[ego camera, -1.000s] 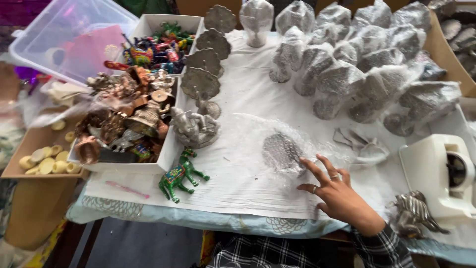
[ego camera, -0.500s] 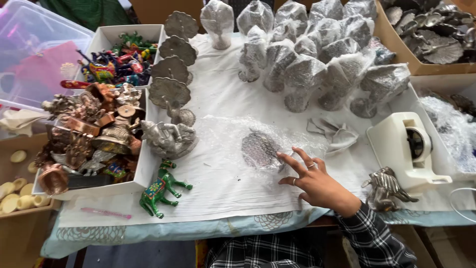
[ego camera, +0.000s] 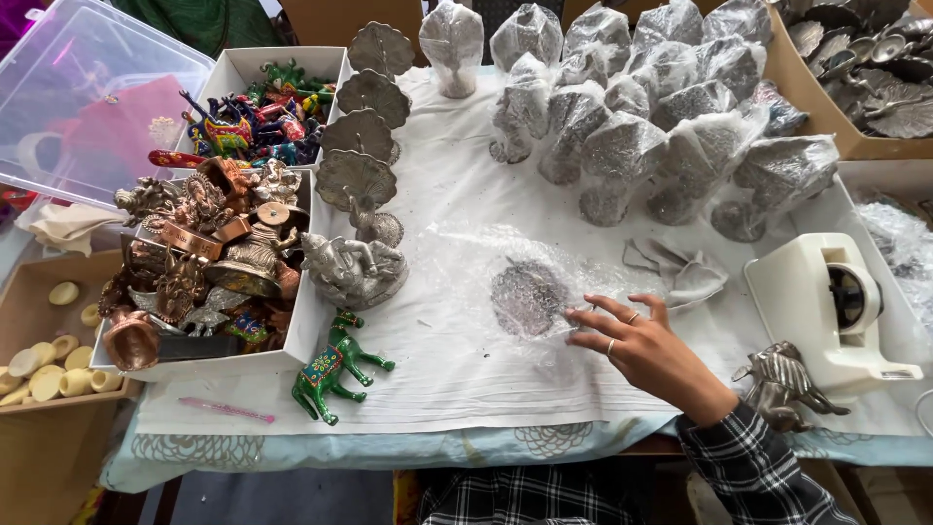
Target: The person cleans a silver peacock-shaped decorative item with a white cloth, then wraps it in bubble wrap and secures it with tape. They place the wrapped item on the table among other wrapped items and proceed to pick up another silver peacock decoration to clean and wrap.
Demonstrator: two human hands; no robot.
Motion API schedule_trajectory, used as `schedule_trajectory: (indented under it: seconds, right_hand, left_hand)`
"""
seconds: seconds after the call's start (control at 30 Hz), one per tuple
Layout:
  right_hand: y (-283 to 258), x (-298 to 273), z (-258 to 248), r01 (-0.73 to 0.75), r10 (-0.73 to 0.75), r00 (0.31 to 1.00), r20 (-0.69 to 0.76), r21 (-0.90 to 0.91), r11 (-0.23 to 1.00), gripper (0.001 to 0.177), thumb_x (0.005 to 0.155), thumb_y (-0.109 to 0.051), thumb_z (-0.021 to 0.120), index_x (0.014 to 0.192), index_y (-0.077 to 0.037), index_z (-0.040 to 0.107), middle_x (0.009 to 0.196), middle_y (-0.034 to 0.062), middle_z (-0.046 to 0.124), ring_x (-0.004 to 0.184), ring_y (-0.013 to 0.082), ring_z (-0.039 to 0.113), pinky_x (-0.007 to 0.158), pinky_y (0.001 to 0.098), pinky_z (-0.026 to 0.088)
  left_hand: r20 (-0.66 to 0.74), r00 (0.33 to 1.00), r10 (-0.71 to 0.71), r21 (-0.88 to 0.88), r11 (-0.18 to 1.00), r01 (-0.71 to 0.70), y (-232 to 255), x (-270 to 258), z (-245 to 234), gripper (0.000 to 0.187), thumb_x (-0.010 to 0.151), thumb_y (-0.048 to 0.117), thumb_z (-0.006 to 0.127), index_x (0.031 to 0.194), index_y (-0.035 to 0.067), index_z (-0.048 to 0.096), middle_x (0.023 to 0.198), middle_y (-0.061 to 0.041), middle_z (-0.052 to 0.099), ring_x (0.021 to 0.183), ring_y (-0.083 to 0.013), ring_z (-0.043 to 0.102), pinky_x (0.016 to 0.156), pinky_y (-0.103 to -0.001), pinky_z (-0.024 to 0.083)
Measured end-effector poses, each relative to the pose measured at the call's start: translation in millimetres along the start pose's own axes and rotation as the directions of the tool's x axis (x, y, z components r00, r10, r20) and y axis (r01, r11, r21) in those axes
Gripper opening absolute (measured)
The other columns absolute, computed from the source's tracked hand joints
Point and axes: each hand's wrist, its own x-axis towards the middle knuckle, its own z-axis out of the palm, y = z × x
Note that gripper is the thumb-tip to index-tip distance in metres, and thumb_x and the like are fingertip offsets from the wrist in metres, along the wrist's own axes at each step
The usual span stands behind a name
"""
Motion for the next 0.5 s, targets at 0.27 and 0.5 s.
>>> schedule_trajectory:
  seconds: [0.27, 0.5]
  right_hand:
    - [4.2, 5.9, -0.7, 0.124, -0.126, 0.963, -0.237, -0.026, 0.992, 0.036, 0.088, -0.009, 0.065, 0.117, -0.028, 0.073, 0.128, -0.0115, 0.069, 0.13, 0.0121, 0.056, 0.107, 0.0503, 0.031]
    - [26.6, 4.5, -12.3, 0.199, -0.159, 0.916, -0.369, 0.072, 0.977, 0.015, 0.085, -0.016, 0.072, 0.096, -0.026, 0.075, 0.113, -0.0148, 0.075, 0.117, 0.0083, 0.066, 0.102, 0.0432, 0.04]
  left_hand:
    - [0.511, 0.633, -0.582, 0.368, 0.813, 0.45, -120.5, 201.2, 301.4, 0.101, 0.09, 0.081, 0.018, 0.166, 0.015, 0.012, 0.157, -0.029, 0.04, 0.144, -0.0405, 0.044, 0.116, -0.053, 0.041]
    - [0.789, 0.604, -0.115, -0.185, 0.892, 0.412, -100.4, 220.9, 379.0, 0.087, 0.092, 0.036, 0.072, 0.165, 0.033, 0.023, 0.14, -0.019, 0.059, 0.105, -0.0162, 0.058, 0.098, -0.041, 0.052]
